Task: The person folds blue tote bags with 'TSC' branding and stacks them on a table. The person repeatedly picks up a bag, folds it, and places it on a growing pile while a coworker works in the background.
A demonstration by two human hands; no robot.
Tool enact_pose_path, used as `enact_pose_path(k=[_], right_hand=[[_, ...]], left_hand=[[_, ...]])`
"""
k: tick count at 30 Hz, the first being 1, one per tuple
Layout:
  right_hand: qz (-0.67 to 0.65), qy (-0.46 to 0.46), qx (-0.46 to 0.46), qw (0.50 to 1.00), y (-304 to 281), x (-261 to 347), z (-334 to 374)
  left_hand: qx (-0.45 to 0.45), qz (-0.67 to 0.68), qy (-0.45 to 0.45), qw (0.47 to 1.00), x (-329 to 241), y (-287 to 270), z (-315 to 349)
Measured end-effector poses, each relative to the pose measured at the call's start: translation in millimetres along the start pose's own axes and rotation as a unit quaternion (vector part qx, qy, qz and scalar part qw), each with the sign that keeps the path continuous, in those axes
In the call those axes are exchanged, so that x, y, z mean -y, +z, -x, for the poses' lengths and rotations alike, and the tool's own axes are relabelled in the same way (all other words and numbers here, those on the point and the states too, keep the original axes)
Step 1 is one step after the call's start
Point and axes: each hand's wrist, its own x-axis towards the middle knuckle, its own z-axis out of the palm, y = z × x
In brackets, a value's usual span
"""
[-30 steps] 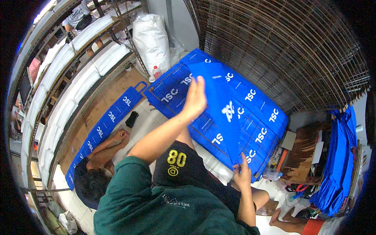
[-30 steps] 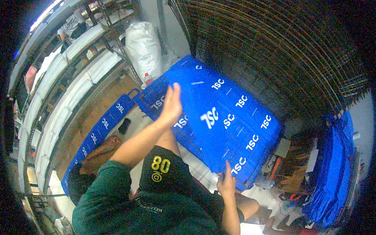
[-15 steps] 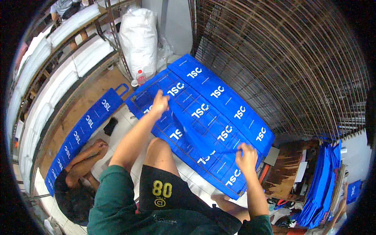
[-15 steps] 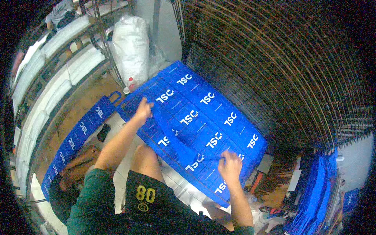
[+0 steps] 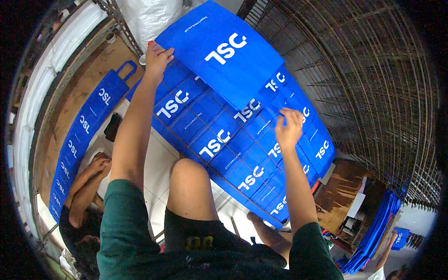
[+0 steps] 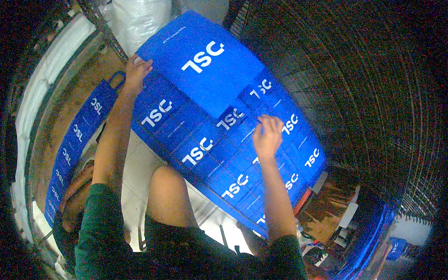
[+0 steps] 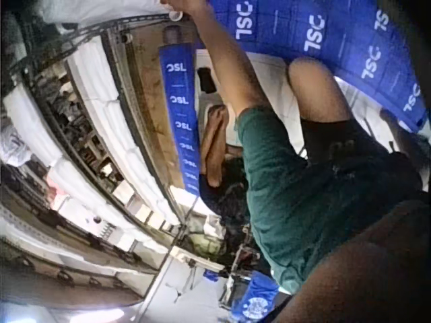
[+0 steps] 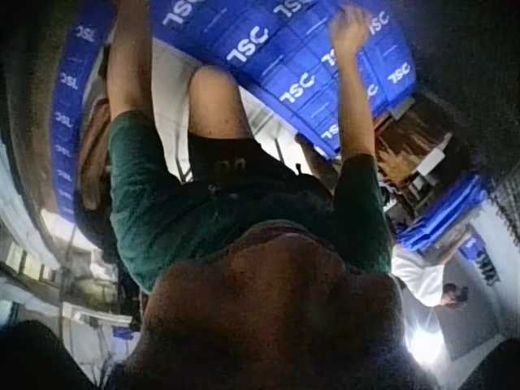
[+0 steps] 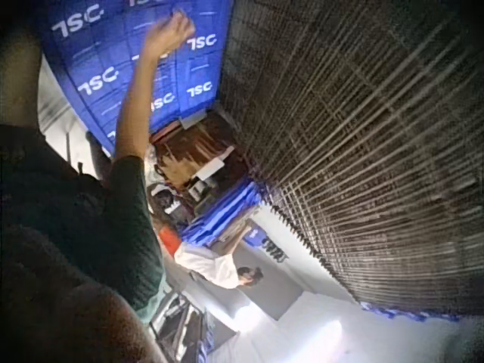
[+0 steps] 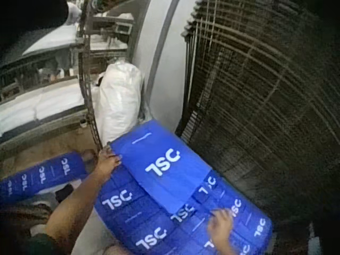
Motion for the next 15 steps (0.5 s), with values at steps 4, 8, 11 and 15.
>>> enact_pose_path(k=[4,8,11,15], right_hand=[[-0.009,0.035,0.097,0.995,75,1,15],[-0.007,0.063,0.139,0.988,114,-1,38],[-0.030,0.059,0.112,0.992,120,-2,42],[-0.043,0.042,0.116,0.991,119,-3,41]], left_hand=[[-0.087,-0.097,0.052,0.990,90,-17,-25],[-0.135,-0.228,0.028,0.964,114,-9,-15],[-0.130,-0.272,0.058,0.952,130,-20,-20],[-0.109,-0.186,0.101,0.971,151,-36,-36]])
